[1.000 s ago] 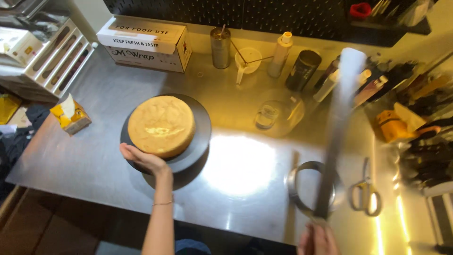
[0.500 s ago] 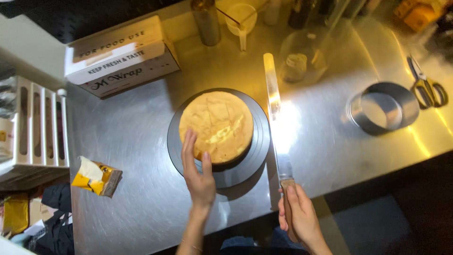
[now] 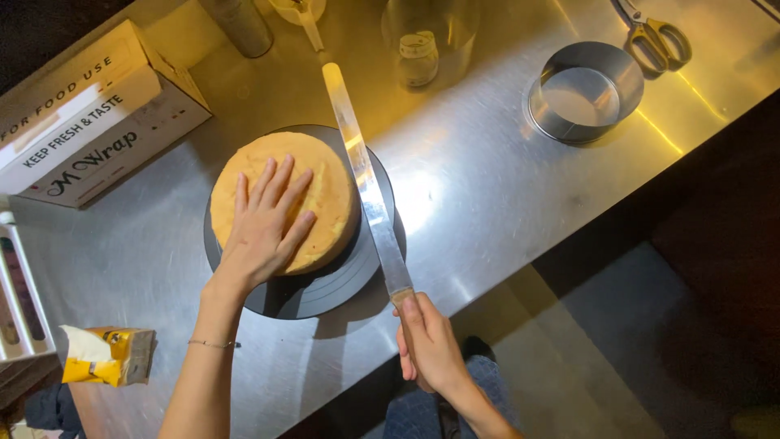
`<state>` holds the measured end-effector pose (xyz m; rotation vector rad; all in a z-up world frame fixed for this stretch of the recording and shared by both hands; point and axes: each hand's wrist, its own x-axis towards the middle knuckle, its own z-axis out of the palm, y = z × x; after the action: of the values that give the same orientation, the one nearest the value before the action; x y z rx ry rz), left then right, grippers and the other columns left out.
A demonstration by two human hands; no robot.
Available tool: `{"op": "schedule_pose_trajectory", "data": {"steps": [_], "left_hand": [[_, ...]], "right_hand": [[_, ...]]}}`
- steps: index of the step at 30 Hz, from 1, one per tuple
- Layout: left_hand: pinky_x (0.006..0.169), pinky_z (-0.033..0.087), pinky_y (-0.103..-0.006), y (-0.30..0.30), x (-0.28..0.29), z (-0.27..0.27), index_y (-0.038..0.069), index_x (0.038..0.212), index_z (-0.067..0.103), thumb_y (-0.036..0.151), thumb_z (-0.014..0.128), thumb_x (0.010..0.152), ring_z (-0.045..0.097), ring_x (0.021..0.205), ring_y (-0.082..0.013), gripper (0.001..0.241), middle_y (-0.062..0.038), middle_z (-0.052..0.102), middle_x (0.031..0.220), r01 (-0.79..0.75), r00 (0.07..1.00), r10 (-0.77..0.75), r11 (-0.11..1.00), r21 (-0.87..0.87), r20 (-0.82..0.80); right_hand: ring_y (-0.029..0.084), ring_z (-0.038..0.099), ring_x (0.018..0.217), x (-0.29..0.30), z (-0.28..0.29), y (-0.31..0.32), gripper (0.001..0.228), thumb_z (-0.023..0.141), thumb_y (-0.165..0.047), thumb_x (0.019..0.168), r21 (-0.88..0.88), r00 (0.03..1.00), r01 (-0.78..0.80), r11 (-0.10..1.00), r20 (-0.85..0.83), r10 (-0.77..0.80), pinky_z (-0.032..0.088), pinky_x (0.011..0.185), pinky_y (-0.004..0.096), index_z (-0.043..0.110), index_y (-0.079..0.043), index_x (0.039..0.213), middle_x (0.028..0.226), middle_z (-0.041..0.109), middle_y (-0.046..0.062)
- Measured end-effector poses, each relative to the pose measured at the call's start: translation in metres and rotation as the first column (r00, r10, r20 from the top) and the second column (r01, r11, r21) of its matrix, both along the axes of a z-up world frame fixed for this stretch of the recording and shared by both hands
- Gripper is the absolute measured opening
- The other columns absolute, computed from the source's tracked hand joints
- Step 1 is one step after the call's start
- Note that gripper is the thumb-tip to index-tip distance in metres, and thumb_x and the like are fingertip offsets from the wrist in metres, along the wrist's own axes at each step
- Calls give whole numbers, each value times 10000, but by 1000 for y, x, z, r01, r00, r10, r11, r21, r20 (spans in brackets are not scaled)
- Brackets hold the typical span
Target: Slicing a sponge cake into horizontal layers and trimming them using a metal ring mold.
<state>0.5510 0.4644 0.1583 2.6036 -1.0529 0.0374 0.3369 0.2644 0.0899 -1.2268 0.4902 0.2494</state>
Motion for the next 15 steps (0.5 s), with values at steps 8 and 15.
{"op": "schedule_pose_trajectory", "data": {"steps": [8,15], "left_hand": [[1245,61,-599,-2,-7,-7,121,1564,435,384,487,1051,194,1570,-369,579,-171,290,1680,-88,996,88,996,-4,25],[1227,50,-630,-6,-8,-14,121,1567,431,387,456,1066,177,1569,-382,568,-181,266,1686,-137,990,137,991,-14,28]], "right_hand": [[149,515,330,2,6,10,450,369,-406,1071,19,999,-5,1000,37,4,409,315,303,569,-2,1067,553,531,61],[148,533,337,6,13,13,481,354,-426,1070,-8,998,-13,1000,55,13,417,319,302,565,7,1059,546,522,62]]}}
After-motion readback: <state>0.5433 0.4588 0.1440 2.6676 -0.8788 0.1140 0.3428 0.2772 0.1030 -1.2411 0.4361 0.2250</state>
